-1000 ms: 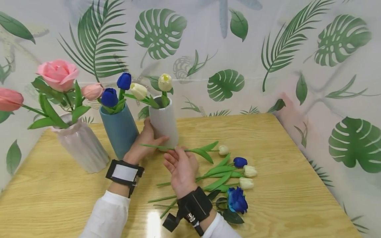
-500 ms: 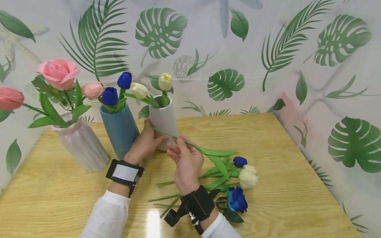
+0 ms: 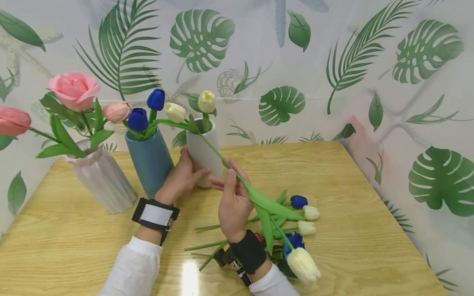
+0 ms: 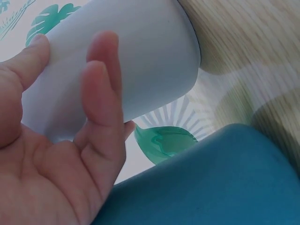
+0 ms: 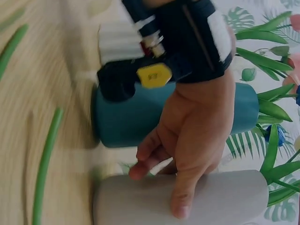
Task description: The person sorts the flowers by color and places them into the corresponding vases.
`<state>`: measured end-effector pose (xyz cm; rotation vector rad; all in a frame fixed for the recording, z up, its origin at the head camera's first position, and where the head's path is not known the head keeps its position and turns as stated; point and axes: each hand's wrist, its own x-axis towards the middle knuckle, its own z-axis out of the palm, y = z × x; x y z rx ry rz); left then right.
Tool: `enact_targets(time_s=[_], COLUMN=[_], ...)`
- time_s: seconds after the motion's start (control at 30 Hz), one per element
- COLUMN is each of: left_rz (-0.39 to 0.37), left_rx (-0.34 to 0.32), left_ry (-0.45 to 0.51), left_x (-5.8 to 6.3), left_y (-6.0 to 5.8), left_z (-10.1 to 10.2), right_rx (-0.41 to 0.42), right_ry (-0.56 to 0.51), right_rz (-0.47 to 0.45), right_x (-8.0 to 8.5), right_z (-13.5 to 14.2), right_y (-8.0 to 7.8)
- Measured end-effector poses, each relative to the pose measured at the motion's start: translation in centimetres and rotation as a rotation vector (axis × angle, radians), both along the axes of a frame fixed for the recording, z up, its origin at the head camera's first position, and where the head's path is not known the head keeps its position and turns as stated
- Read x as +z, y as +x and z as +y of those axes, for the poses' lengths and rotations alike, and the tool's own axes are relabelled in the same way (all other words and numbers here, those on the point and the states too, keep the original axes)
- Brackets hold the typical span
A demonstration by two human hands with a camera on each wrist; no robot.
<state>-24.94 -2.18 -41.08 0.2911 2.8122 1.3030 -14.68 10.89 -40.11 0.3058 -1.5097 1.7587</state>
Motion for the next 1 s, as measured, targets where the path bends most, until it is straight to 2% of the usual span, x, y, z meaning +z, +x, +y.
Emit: enact_targets(time_s=[0.1, 0.27, 0.4, 0.53, 0.6, 0.7, 0.83, 1.0], left_rz=[-0.004, -0.003, -0.001, -0.002, -0.004, -0.009, 0.012, 0.036], left_rx=[0.004, 0.008, 0.005, 0.007, 0.007, -0.004, -0.038, -0.052], left_ry=[-0.010, -0.023, -0.021, -0.022, -0.020, -0.007, 0.008, 0.008], left_x=[0.0, 0.1, 0.2, 0.3, 0.2, 0.2, 0.1, 0.0], left_y=[0.0, -0.1, -0.2, -0.3, -0.3, -0.3, -0.2, 0.0], left_z=[0.0, 0.1, 0.1, -0.2, -0.3, -0.3, -0.3, -0.2], right_rx=[-0.002, -0.016, -0.006, 0.039, 0.043, -0.049, -0.267, -0.404], right_ry=[0.039, 0.143, 0.228, 0.287, 0.351, 0.477, 0.653, 0.831], right_rz=[0.016, -0.027, -0.090, -0.194, -0.242, -0.219, -0.117, -0.093], right_x=[-0.1, 0.5, 1.2, 2.4, 3.1, 4.2, 5.8, 7.9], right_z=[-0.1, 0.2, 0.4, 0.4, 0.5, 0.7, 0.9, 0.5], right_y=[0.1, -0.5, -1.6, -3.0, -3.9, -5.2, -6.6, -7.8])
